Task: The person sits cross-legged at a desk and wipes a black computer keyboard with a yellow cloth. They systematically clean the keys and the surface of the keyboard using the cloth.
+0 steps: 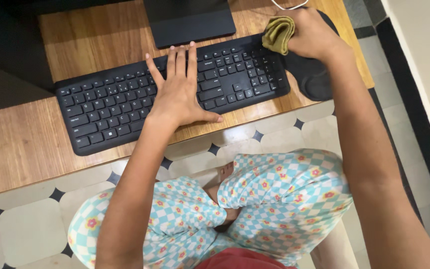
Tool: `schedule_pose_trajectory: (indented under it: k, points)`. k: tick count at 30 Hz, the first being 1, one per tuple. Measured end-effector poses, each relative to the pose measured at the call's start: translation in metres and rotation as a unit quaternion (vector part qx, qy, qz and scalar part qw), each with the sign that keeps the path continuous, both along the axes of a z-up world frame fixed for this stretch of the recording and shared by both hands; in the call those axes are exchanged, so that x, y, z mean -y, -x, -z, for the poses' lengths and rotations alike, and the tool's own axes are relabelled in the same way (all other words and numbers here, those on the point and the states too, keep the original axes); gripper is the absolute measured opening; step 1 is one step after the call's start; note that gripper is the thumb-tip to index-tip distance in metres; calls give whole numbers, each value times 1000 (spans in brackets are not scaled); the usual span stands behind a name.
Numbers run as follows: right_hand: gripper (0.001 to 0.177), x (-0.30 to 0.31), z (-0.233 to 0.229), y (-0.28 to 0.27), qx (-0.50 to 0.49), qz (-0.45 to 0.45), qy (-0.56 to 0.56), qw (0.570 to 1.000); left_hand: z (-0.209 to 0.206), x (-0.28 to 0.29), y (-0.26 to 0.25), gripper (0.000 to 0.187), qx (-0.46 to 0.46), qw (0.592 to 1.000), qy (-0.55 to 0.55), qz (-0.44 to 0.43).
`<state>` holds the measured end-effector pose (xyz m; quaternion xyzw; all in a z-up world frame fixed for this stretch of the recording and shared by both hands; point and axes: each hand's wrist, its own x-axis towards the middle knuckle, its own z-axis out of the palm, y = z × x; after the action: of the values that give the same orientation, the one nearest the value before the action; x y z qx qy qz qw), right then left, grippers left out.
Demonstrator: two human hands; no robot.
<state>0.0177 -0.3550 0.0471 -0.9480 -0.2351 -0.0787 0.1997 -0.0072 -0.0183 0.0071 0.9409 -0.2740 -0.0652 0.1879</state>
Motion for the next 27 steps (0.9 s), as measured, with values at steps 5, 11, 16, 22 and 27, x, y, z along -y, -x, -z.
schedule_pose_trajectory:
  k: [5, 11, 16, 22, 27]
  points:
    - [39, -25, 3, -5, -63, 48, -47, 996, 0, 1, 0, 172, -12, 1000, -7, 1]
    - [37, -58, 19, -14, -147, 88, -99, 980, 5, 0, -1, 172, 0, 1000, 6, 1]
    - [41, -24, 21, -24, -99, 57, -71, 991, 6, 0, -2, 172, -5, 1000, 5, 0]
    - [32, 27, 22, -22, -135, 199, -165, 957, 6, 0, -1, 173, -3, 1000, 12, -4]
    - [32, 27, 19, -12, -121, 103, -315, 936, 1, -1, -1, 171, 14, 1000, -9, 5]
